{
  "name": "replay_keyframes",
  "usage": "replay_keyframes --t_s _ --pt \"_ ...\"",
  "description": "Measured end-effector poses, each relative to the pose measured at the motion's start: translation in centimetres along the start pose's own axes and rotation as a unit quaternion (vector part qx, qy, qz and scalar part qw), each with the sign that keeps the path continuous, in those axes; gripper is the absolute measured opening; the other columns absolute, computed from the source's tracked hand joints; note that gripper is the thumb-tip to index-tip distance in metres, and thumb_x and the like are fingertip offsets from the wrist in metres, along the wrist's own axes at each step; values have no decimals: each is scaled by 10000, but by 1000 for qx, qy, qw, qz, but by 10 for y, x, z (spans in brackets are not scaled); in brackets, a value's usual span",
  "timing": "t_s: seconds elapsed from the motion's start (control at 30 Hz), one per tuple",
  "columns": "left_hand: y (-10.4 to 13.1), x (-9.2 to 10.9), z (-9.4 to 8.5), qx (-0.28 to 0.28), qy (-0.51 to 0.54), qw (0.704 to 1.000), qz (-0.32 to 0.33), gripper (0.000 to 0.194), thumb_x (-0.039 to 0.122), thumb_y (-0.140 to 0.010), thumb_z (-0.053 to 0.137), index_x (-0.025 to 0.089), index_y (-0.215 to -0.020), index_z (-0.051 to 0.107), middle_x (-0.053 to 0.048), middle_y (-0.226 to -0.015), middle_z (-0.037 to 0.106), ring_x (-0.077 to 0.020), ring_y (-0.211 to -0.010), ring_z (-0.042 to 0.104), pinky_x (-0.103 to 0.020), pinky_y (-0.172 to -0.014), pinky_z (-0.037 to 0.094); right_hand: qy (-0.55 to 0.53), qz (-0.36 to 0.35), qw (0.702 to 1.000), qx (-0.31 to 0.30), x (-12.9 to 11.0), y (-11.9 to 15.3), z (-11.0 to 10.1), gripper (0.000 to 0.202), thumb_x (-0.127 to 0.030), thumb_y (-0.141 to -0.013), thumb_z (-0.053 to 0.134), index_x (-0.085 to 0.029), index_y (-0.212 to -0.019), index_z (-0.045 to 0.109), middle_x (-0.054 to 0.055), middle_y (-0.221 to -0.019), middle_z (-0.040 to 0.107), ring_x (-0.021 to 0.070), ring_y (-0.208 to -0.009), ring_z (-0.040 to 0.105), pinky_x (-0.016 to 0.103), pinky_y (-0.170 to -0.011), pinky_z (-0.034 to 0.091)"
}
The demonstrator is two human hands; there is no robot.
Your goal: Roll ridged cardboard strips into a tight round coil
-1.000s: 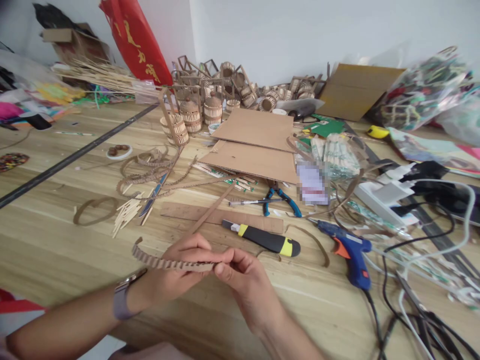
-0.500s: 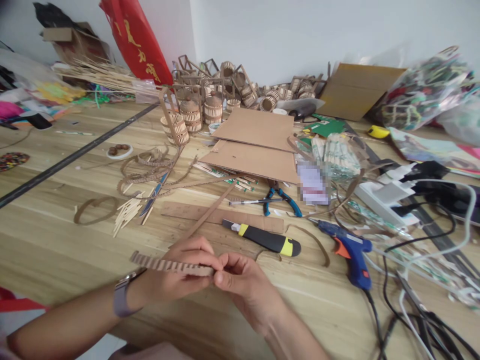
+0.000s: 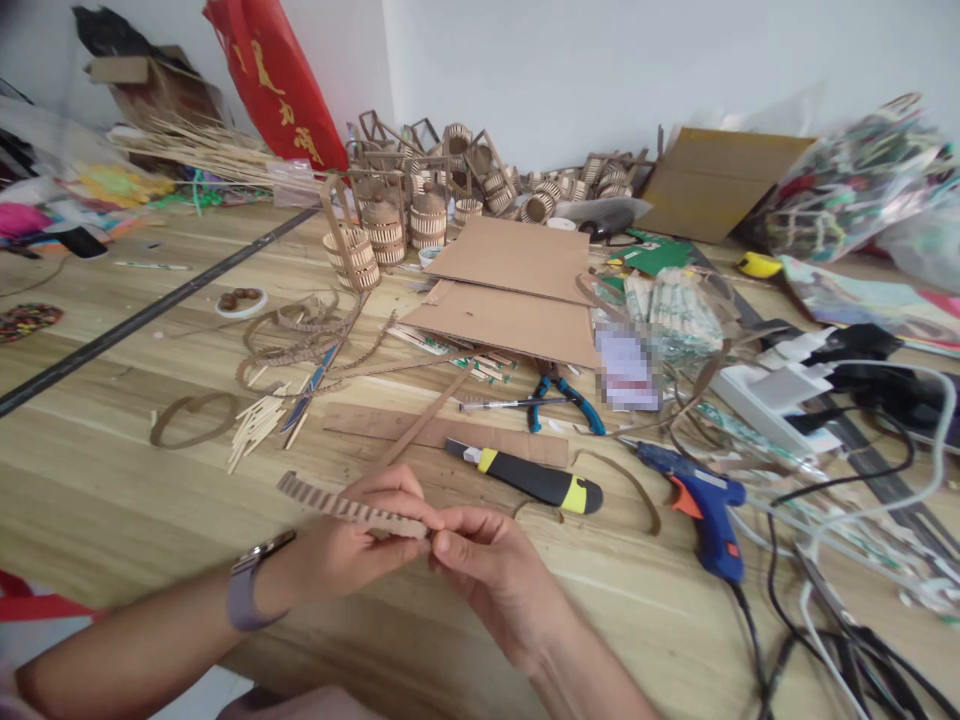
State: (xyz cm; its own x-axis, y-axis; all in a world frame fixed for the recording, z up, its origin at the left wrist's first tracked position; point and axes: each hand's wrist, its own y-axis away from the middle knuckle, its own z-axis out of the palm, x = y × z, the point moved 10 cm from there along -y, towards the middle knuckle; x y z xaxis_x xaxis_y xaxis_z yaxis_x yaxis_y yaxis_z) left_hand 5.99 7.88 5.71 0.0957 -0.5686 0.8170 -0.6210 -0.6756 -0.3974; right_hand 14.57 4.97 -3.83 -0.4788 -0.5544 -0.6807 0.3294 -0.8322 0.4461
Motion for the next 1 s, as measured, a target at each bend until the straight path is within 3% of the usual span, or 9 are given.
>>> replay_keyframes --t_s 0.2,0.53,0.73,0.83,1.0 --pt "2 3 -1 8 -46 999 27 202 232 -957 560 194 -1099 698 -36 -871 598 -135 -775 574 -245 -713 494 12 2 1000 29 0 2 -6 293 -372 -584 909 -169 -759 791 13 -687 668 107 -650 501 251 -672 380" --pt "0 0 4 -21 -70 997 2 255 283 -970 549 195 -1166 687 -47 -902 612 -137 -799 599 -247 -728 505 13 -30 999 38 -7 1 -2 279 -372 -570 912 -173 -672 745 18 -704 697 150 -740 550 283 -777 375" --pt "0 2 3 -11 -57 998 23 206 276 -949 586 158 -1067 707 -44 -881 617 -129 -778 601 -240 -719 504 -3 -46 998 43 -3 -1 -7 307 -341 -535 930 -184 -609 676 -30 -602 633 116 -630 474 249 -644 317" --pt "-1 3 4 -21 -34 999 12 218 330 -950 581 164 -994 716 -37 -870 618 -122 -751 597 -228 -696 504 -13 -29 999 27 0 -3 -3 335 -341 -508 942 -175 -596 664 -39 -576 606 100 -594 442 237 -617 297" --pt "-3 6 2 -27 0 1000 12 238 365 -936 596 165 -962 722 -32 -850 609 -121 -741 586 -223 -689 495 -9 15 999 -42 0 -1 10 338 -362 -507 945 -167 -684 732 -7 -670 672 121 -680 542 249 -706 357"
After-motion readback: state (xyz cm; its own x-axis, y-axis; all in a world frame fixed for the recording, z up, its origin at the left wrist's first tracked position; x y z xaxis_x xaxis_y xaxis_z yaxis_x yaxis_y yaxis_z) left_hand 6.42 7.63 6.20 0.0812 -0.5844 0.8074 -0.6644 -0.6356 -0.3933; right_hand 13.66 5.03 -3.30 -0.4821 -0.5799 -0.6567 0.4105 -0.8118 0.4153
